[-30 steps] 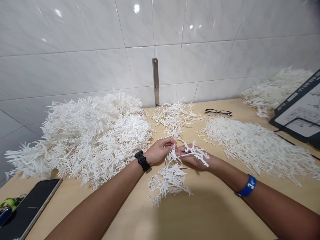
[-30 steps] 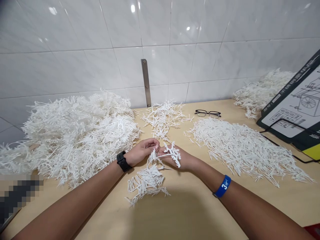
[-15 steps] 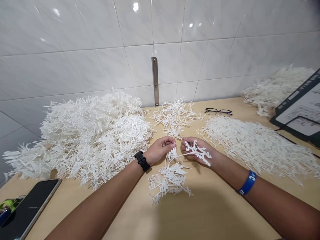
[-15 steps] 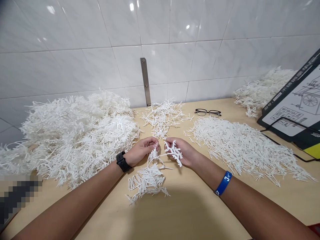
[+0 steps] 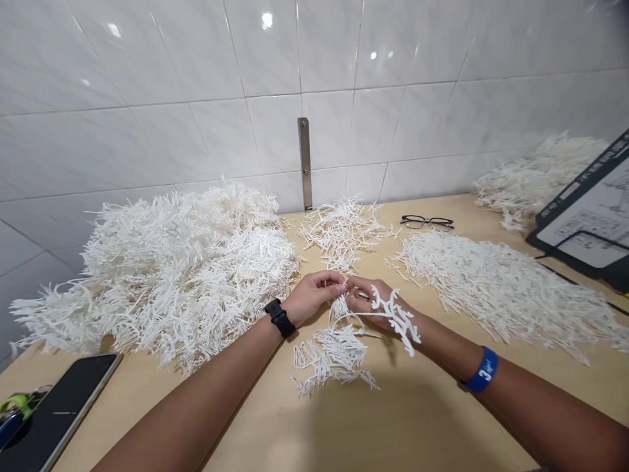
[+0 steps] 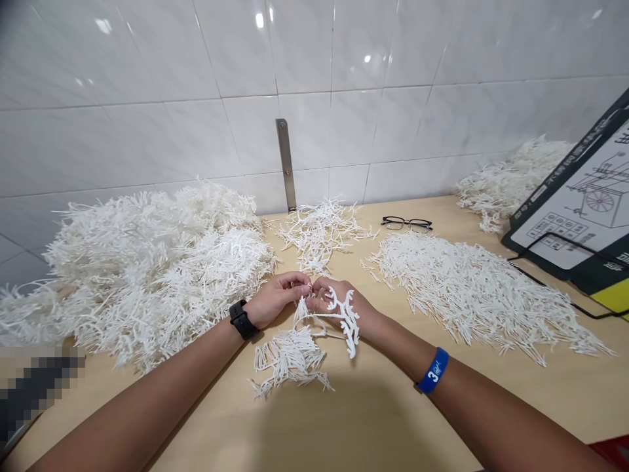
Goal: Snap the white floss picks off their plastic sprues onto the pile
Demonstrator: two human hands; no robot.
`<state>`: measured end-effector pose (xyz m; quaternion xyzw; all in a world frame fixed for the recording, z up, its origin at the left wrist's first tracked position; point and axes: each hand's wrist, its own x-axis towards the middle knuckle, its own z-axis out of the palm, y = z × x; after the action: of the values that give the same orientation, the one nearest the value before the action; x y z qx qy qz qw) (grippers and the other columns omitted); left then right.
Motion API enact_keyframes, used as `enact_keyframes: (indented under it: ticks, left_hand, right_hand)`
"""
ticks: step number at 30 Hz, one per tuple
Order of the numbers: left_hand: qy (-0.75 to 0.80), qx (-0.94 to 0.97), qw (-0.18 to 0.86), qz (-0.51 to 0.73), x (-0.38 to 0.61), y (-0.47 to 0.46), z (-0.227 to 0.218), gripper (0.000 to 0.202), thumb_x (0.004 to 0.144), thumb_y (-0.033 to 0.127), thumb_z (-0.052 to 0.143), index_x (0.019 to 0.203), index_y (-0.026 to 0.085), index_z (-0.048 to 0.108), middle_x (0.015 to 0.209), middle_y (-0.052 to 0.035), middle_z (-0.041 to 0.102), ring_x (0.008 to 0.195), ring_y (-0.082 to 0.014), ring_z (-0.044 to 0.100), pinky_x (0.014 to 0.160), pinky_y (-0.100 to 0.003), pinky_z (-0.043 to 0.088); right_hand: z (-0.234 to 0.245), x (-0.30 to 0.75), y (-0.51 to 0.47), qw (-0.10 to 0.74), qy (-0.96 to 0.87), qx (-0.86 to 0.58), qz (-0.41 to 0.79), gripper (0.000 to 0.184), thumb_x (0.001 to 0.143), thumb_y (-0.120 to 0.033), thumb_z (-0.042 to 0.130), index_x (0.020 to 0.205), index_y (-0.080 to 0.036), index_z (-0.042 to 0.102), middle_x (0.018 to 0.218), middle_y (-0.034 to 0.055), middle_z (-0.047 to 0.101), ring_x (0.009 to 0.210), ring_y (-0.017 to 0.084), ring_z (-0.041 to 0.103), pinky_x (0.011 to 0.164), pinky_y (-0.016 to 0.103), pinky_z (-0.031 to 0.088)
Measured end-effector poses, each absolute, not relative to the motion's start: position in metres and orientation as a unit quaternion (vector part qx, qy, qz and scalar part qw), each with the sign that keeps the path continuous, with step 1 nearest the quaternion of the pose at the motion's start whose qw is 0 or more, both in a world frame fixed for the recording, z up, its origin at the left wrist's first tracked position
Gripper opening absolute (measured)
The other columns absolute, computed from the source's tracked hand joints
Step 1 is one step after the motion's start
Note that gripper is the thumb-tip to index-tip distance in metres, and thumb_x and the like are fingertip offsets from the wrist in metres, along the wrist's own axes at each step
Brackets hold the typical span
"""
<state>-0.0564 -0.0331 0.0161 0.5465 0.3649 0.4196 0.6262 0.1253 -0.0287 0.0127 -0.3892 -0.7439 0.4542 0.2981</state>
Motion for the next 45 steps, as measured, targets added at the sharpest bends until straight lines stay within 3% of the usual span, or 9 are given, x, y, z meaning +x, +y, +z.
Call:
enact_keyframes:
  ticks: [12,15,21,26,32,34,38,45]
  left_hand:
    - [0.398,0.651,0.512,0.394,-0.055,-0.034,0.017,0.027,0.082,0.041,0.060,0.083,0.014,0.058,0.080,-0.0011,0.055,0.076,-0.0121,0.048,0.076,-0.026,0.037]
    - [0.387,0.680,0.501,0.371,-0.056,-0.036,0.020,0.031,0.085,0.045,0.055,0.087,0.015,0.057,0.084,-0.0017,0.056,0.078,-0.0127,0.049,0.076,-0.026,0.038]
    - [0.385,0.702,0.490,0.344,-0.053,-0.040,0.019,0.039,0.073,0.042,0.070,0.097,0.017,0.052,0.087,-0.0004,0.057,0.079,-0.0136,0.049,0.075,-0.027,0.039]
    - [0.353,0.681,0.516,0.380,-0.052,-0.036,0.015,0.029,0.080,0.041,0.061,0.086,0.013,0.058,0.084,-0.0045,0.060,0.081,-0.0158,0.052,0.079,-0.029,0.040]
    - [0.386,0.585,0.604,0.381,-0.055,-0.033,0.014,0.028,0.072,0.040,0.064,0.073,0.013,0.058,0.070,-0.0008,0.055,0.065,-0.0116,0.046,0.063,-0.025,0.038]
    - [0.415,0.571,0.598,0.379,-0.055,-0.033,0.014,0.027,0.073,0.040,0.061,0.068,0.014,0.054,0.063,0.0011,0.050,0.060,-0.0104,0.043,0.058,-0.024,0.035]
    - [0.412,0.622,0.571,0.342,-0.054,-0.033,0.015,0.039,0.074,0.049,0.060,0.060,0.015,0.049,0.055,0.0035,0.042,0.054,-0.0088,0.038,0.054,-0.024,0.030]
    - [0.389,0.614,0.593,0.346,-0.052,-0.034,0.017,0.054,0.068,0.067,0.060,0.065,0.014,0.052,0.056,0.0032,0.045,0.052,-0.0079,0.039,0.053,-0.024,0.030]
  right_hand:
    - [0.014,0.123,-0.031,0.263,-0.813,-0.406,0.324,0.022,0.084,-0.032,0.048,0.071,-0.018,0.059,0.058,-0.0017,0.050,0.054,0.012,0.043,0.054,0.026,0.031]
    - [0.014,0.124,-0.032,0.269,-0.792,-0.422,0.349,0.029,0.085,-0.035,0.047,0.064,-0.017,0.056,0.055,-0.0019,0.046,0.053,0.012,0.041,0.051,0.025,0.029]
    - [0.006,0.130,-0.026,0.297,-0.768,-0.388,0.413,0.032,0.086,-0.041,0.051,0.066,-0.016,0.058,0.060,-0.0009,0.050,0.058,0.013,0.044,0.054,0.025,0.032]
    - [0.005,0.131,-0.020,0.295,-0.758,-0.348,0.466,0.034,0.088,-0.042,0.049,0.070,-0.015,0.059,0.068,0.0014,0.054,0.066,0.015,0.049,0.063,0.026,0.037]
    - [0.009,0.125,-0.026,0.293,-0.738,-0.313,0.522,0.035,0.088,-0.045,0.050,0.071,-0.015,0.058,0.070,0.0014,0.053,0.066,0.013,0.046,0.065,0.026,0.036]
    - [0.010,0.124,-0.027,0.280,-0.738,-0.299,0.537,0.038,0.087,-0.046,0.051,0.064,-0.015,0.052,0.064,-0.0006,0.046,0.061,0.011,0.040,0.060,0.025,0.032]
    - [0.012,0.124,-0.028,0.257,-0.730,-0.286,0.565,0.045,0.087,-0.051,0.050,0.058,-0.017,0.041,0.057,-0.0045,0.033,0.054,0.008,0.029,0.054,0.025,0.024]
    - [0.013,0.126,-0.027,0.257,-0.679,-0.274,0.631,0.041,0.084,-0.046,0.056,0.057,-0.016,0.044,0.050,-0.0069,0.032,0.047,0.006,0.023,0.049,0.025,0.017]
